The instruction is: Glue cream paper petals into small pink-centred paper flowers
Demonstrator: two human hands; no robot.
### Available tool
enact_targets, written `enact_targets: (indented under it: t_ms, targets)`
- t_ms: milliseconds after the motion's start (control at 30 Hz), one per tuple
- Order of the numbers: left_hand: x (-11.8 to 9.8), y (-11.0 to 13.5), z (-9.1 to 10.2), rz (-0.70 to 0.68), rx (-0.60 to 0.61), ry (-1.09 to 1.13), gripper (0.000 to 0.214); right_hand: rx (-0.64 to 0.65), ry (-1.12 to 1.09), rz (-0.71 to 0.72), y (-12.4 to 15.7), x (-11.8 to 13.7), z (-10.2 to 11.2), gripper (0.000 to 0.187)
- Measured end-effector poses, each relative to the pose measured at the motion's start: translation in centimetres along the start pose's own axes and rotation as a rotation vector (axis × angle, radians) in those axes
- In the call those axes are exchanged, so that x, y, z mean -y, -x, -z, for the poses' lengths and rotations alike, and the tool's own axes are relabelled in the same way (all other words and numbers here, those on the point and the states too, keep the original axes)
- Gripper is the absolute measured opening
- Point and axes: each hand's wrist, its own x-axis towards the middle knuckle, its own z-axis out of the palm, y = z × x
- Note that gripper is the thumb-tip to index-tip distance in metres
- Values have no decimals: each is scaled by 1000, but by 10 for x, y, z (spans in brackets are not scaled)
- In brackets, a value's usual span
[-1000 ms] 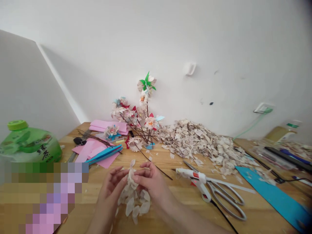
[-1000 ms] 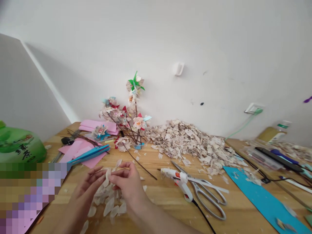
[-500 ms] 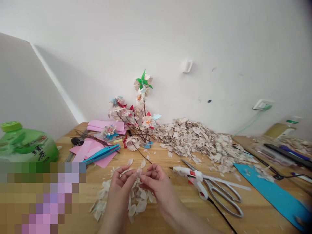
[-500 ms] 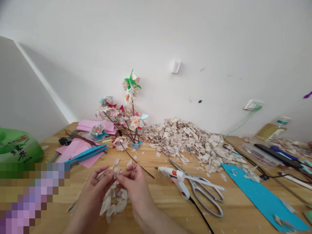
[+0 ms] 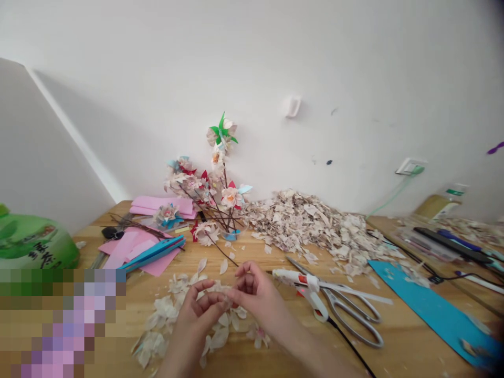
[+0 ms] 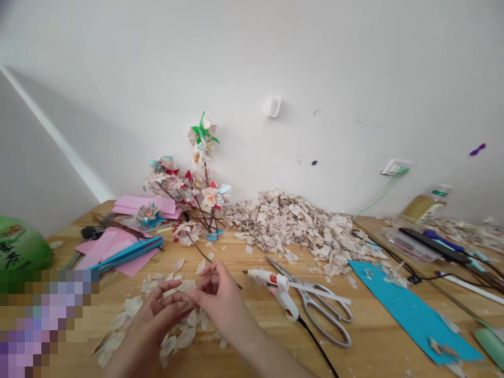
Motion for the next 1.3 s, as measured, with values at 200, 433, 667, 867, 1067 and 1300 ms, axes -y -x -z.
enact_targets:
  t_ms: [200, 433, 667, 867, 1067, 1300]
  targets:
    - [3, 2, 0, 70, 3, 127, 51, -35, -102, -3, -3, -13, -3, 31]
    - [6, 3, -1, 91, -31, 187, 49, -44, -143, 37, -2, -16, -5, 29]
    - [4, 5, -2, 99, -49, 143, 53, -72, -104, 10, 0, -15, -2, 36]
    - [1, 9, -4, 53, -61, 126, 54, -61, -117, 12, 4, -19, 1, 37]
    - [4, 3, -1, 89, -35, 103, 56, -23, -116, 43, 5, -19, 1, 35]
    - [6, 5, 0, 125, 13, 79, 60, -76, -90, 85, 9, -21, -1, 30]
